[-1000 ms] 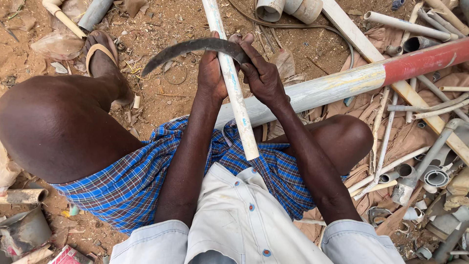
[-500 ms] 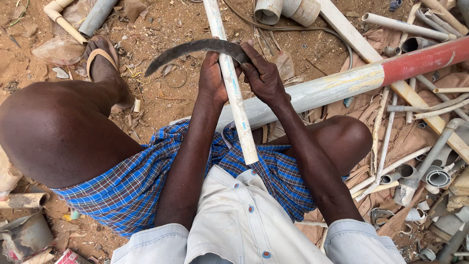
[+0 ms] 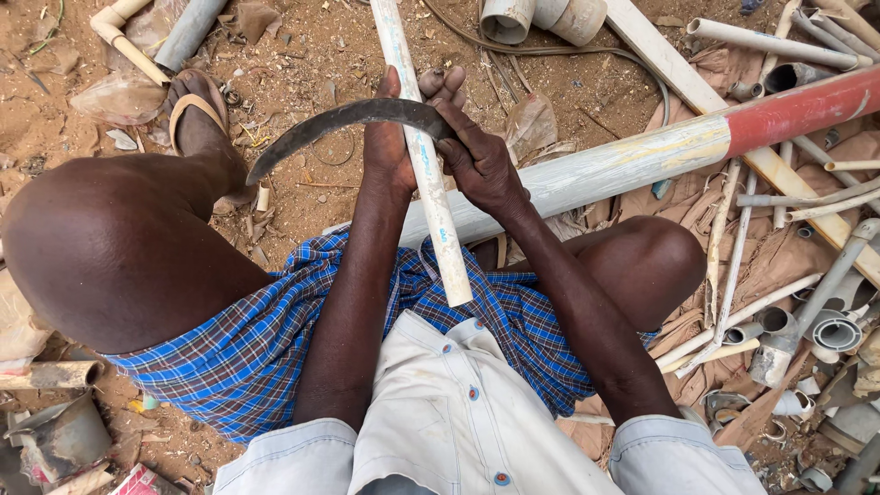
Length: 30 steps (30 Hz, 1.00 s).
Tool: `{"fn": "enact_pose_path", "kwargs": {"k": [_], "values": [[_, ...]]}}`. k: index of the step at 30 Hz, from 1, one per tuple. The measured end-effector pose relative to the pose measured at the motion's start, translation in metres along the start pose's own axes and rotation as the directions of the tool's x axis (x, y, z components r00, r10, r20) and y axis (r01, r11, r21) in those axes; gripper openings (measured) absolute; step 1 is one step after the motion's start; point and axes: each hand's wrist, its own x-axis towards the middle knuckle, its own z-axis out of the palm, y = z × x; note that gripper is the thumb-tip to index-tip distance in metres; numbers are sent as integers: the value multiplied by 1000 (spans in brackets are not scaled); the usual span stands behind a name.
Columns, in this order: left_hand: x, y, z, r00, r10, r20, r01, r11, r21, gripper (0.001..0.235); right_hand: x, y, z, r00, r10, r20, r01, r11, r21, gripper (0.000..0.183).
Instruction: The person sits on the ground and uses a curved blade to scrape and shape a white PVC pipe. They hold the pipe with one hand and repeatedly draw the blade along its surface to remove material.
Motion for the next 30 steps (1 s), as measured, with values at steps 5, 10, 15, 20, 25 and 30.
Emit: {"fn": "enact_pose_path", "kwargs": {"k": [5,10,15,20,25,30], "values": [[2,-6,9,997,44,-64,-38,994,102,60,0,0,-5,853,519,58,-521,838,160,55],[0,1,5,999,34,-3,-34,995,-92,58,-7,-5,2,954,283,102,-296,946,134,52],[0,-6,9,996,48,-75,-43,996,75,48,0,-10,-4,820,566,86,-572,806,149,58],[-3,2,12,998,16,-58,-13,999,38,52,5,-22,-2,990,138,32,-140,986,89,53],[-2,-5,4,995,40,86,-31,994,-102,53,-2,-15,-6,904,419,79,-425,902,74,53],[-1,-5,5,990,-29,-138,24,999,-39,65,3,-12,-7,927,372,48,-375,924,78,53]]}}
